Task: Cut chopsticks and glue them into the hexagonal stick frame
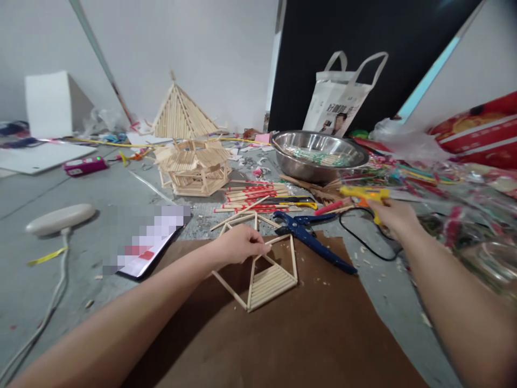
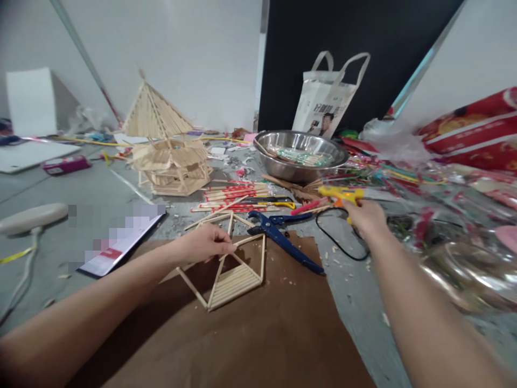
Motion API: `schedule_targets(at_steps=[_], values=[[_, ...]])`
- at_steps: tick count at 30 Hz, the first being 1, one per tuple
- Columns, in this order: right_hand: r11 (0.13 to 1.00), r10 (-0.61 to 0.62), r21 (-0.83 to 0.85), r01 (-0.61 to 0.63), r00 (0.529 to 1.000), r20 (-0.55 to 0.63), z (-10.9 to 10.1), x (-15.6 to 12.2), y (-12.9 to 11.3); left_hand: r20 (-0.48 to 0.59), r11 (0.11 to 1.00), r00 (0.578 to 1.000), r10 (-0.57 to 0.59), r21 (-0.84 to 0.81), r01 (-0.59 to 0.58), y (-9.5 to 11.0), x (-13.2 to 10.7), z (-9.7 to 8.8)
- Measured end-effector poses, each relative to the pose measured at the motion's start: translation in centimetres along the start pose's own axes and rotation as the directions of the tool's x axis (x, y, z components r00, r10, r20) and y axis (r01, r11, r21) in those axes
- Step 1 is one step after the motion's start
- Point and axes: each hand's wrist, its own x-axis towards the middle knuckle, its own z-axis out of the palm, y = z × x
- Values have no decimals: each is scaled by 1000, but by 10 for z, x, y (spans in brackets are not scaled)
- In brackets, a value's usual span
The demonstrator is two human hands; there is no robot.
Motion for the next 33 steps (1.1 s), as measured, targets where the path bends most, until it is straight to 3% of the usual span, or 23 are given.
schedule_targets(at_steps=[2,5,8,11,15,19,24,33], values=[[989,94,111,-94,996,4,-4,-4,-14,-4,995,999,-31,-98,31,-1,1,-3],[946,126,285,-155,985,119,-10,-13,-39,18,976,999,-30,-217,33,-4,3,-5],[853,70,476,-215,950,304,-12,-33,-66,28,915,999,-23,-401,32,-8,7,-4],[810,-62,565,-156,936,347,-4,-60,-88,-15,782,999,-36,-623,18,-11,11,-3],[871,-194,492,-7,914,357,12,-91,-104,-80,587,993,-84,-810,-15,-13,15,0],[904,-359,357,236,872,332,20,-104,-105,-96,470,987,-129,-882,-24,-11,15,1],[884,-463,231,406,827,319,22,-112,-110,-112,427,983,-147,-904,-39,-9,14,1],[851,-522,148,504,777,352,27,-121,-112,-122,443,982,-144,-895,-46,-7,13,5]])
